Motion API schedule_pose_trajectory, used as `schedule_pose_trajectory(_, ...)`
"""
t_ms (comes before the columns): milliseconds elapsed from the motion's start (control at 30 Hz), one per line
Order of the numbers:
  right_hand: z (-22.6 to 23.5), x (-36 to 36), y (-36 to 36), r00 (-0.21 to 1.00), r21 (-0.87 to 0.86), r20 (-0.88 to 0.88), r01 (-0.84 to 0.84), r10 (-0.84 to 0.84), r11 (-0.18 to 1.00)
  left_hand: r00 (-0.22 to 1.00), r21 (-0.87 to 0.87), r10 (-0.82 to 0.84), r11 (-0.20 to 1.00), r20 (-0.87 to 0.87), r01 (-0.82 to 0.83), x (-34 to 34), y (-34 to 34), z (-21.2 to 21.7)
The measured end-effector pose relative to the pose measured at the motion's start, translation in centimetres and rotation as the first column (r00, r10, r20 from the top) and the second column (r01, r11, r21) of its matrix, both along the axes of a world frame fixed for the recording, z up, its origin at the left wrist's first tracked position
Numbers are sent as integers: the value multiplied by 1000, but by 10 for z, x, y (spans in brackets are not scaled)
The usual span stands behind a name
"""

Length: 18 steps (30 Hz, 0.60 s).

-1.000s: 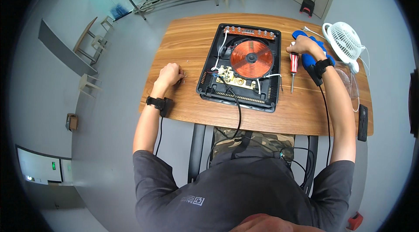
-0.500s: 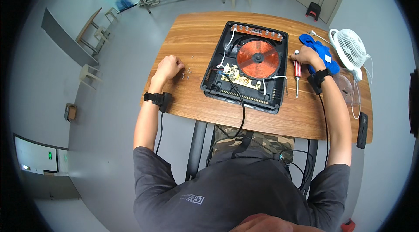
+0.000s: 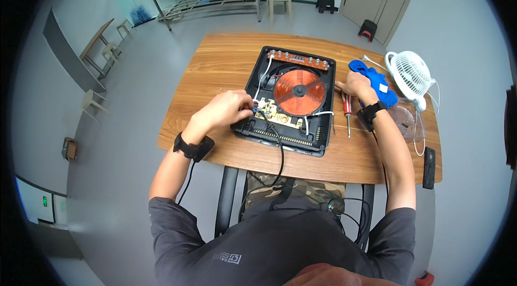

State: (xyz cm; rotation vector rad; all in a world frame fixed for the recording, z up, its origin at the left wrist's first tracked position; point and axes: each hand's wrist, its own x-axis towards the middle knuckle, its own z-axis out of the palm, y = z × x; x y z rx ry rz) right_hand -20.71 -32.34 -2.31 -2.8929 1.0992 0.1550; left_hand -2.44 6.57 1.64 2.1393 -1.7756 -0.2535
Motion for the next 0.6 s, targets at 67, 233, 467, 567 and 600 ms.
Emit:
schedule_pose_trajectory(67, 4, 4, 3, 987, -72, 140, -64, 73, 995, 997, 70, -63, 996, 44, 60, -11, -8, 5)
schedule_pose_trajectory(233, 29, 30, 52, 922, -52, 253, -291, 294, 955, 982, 183, -100, 981, 160, 70, -15, -26, -9)
schedule_pose_trajectory(467, 22, 47, 114, 858, 68, 128, -507, 497, 859, 970, 138, -59, 990, 235, 27, -11, -37, -29)
schedule_pose_trajectory(567, 14, 57, 115, 872, 117, 53, -489, 487, 864, 969, 97, -74, 994, 237, 52, -10, -44, -31)
schedule_pose_trajectory(600, 12, 59, 116, 877, 119, 40, -479, 478, 870, 969, 92, -66, 995, 237, 45, -9, -45, -32)
